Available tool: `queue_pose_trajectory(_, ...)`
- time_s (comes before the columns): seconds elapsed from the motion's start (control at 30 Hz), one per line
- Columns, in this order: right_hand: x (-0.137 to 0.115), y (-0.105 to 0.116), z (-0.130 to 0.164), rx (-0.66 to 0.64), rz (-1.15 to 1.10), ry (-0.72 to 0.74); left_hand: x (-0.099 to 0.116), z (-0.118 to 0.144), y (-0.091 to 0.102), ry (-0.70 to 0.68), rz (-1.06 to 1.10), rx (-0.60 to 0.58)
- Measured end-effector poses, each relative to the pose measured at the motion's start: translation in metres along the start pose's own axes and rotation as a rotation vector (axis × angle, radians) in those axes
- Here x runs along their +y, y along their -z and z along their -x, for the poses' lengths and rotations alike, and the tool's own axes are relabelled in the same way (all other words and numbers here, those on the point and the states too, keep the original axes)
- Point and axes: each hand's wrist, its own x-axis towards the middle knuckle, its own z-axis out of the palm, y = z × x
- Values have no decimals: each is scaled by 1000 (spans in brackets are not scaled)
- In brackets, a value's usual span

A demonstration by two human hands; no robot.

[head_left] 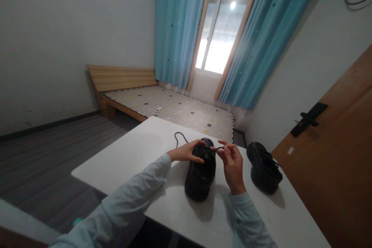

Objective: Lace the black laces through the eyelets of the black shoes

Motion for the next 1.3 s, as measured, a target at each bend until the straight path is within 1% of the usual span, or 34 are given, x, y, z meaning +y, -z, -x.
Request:
queue_pose_trajectory(0.1, -5, 8, -4, 26, -93, -39, -1, 0, 0, 17, -13, -8)
queue_pose_trajectory(0.17, -9, 12, -6, -3, -96, -74, 0, 0, 1, 26, -20, -18)
queue_pose_trajectory(0.4, -19, 22, -7, -197, 14, -165, 2, 0, 1, 30, -62, 4)
queue_pose_trajectory(0.6, -26, 30, -7, -301, 102, -233, 1, 0, 1, 28, -75, 7)
queue_pose_trajectory(0.77, -36, 37, -4, -425, 151, -308, -1, 0, 1, 14, -89, -1)
queue_pose_trajectory(0.9, -44, 43, -3, -502, 187, -325, -3, 0, 1, 6, -99, -6)
queue_pose_trajectory(1.1, -45, 47, -1, -663, 181, -405, -3, -1, 1, -7, -110, -8)
queue_pose_trajectory(1.3, -41, 44, -2, -810, 127, -425, -4, 0, 1, -24, -115, 21)
